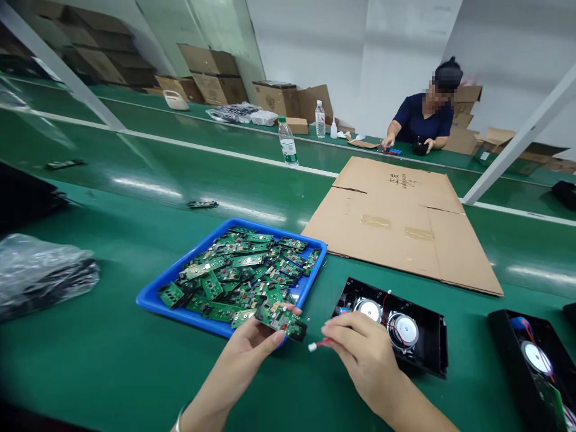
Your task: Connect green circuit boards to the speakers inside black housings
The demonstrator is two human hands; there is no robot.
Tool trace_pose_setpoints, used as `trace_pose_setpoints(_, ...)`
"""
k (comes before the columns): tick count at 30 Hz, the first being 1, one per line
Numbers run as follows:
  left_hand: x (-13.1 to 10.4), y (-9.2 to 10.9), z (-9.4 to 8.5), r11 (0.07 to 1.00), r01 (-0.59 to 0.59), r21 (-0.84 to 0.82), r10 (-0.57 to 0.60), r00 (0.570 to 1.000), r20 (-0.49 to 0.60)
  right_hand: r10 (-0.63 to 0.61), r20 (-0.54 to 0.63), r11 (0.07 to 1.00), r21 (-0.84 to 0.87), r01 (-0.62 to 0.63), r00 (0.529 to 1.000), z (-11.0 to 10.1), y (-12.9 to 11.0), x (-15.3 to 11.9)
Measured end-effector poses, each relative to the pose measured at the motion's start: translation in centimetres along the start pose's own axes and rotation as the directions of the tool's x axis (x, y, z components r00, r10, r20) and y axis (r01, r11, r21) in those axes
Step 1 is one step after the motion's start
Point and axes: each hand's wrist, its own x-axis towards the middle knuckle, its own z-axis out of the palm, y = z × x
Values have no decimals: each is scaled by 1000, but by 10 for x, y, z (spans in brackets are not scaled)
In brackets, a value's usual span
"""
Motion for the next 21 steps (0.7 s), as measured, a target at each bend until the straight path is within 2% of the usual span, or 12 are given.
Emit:
trace_pose_setpoints(3, -8, 0, 11, 1000, 6, -11, -7, 998, -58, -17, -2, 999, 29, 17, 1000, 17, -1, 7)
trace_pose_setpoints(6, -14, 1, 22, 992, -7, -123, -6, 995, -104, 35, 10, 999, -3, -35, 999, 27, -4, 9)
trace_pose_setpoints(8, -15, -2, 27, 973, -10, -232, -11, 996, -89, 52, -21, 999, -12, -52, 998, 31, -6, 7)
trace_pose_setpoints(11, -15, -11, 33, 931, 43, -363, -71, 995, -63, 14, -100, 999, -49, -19, 995, 36, -8, 2)
trace_pose_setpoints(16, -17, -23, 42, 938, 64, -341, -105, 989, -104, 33, -100, 988, -144, -47, 994, 42, -6, -4)
trace_pose_setpoints(19, -18, -24, 46, 926, 77, -369, -121, 988, -97, -31, -93, 981, -193, 12, 995, 43, -6, -2)
trace_pose_setpoints(21, -17, -21, 49, 890, 103, -445, -156, 984, -85, -64, -87, 979, -198, 45, 994, 40, -7, 1)
